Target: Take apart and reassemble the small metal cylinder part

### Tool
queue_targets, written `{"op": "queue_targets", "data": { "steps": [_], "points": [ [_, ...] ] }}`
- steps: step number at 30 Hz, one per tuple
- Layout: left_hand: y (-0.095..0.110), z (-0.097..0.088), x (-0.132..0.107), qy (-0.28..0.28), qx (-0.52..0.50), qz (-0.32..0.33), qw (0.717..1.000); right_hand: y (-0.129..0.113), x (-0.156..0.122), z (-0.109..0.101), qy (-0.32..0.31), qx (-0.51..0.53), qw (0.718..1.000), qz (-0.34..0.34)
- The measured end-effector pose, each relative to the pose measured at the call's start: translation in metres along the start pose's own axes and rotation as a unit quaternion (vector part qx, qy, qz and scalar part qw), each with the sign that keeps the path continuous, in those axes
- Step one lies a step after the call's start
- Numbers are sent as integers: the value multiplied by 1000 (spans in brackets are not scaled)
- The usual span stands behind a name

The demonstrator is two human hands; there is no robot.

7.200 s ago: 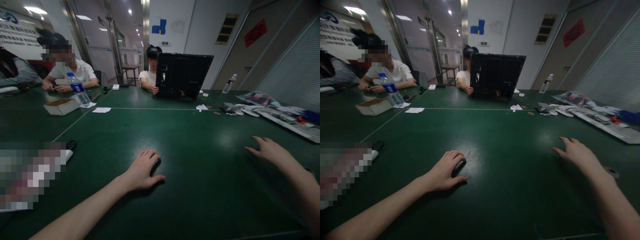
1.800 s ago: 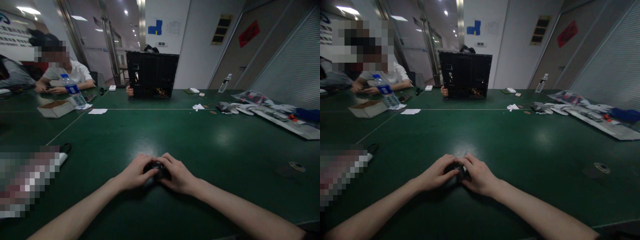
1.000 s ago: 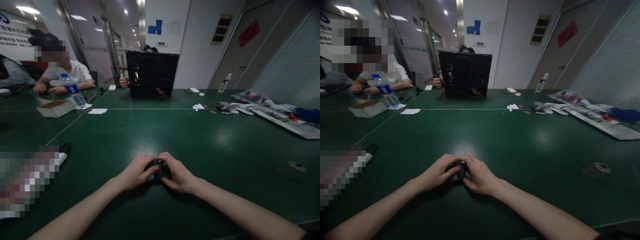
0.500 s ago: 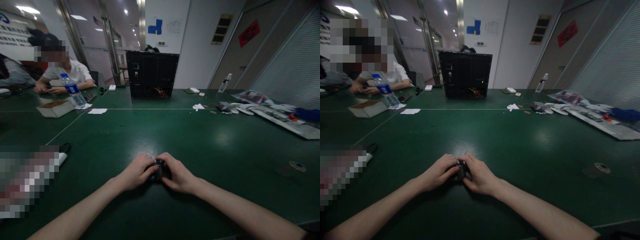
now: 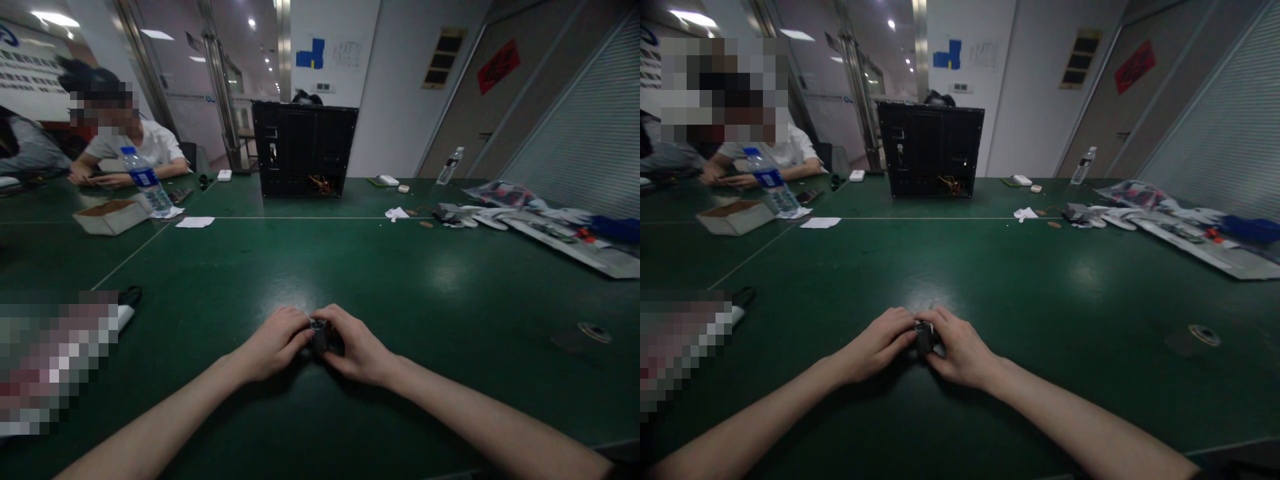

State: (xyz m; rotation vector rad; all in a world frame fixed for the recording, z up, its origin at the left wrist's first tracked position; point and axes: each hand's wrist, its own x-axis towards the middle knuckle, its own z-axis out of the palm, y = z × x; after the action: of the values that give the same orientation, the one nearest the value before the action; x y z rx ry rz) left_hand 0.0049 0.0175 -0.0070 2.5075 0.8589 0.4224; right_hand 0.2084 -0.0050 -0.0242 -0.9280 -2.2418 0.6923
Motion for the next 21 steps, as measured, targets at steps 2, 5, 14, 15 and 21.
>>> {"op": "queue_targets", "data": {
  "steps": [2, 5, 14, 15, 21],
  "points": [
    [0, 0, 0, 0, -3, 2, 1000, -1, 0, 0, 0, 1, 1000, -2],
    [0, -1, -1, -1, -2, 6, 1000, -2, 0, 0, -5, -2, 1000, -5],
    [0, 0, -1, 0, 8, -10, 1000, -3, 0, -1, -12, -9, 1000, -10],
    [0, -1, -1, 0, 8, -10, 1000, -3, 0, -1, -9, -8, 1000, -8],
    [2, -1, 0, -2, 8, -7, 1000, -1, 0, 0, 8, -3, 1000, -7]
  ]
}}
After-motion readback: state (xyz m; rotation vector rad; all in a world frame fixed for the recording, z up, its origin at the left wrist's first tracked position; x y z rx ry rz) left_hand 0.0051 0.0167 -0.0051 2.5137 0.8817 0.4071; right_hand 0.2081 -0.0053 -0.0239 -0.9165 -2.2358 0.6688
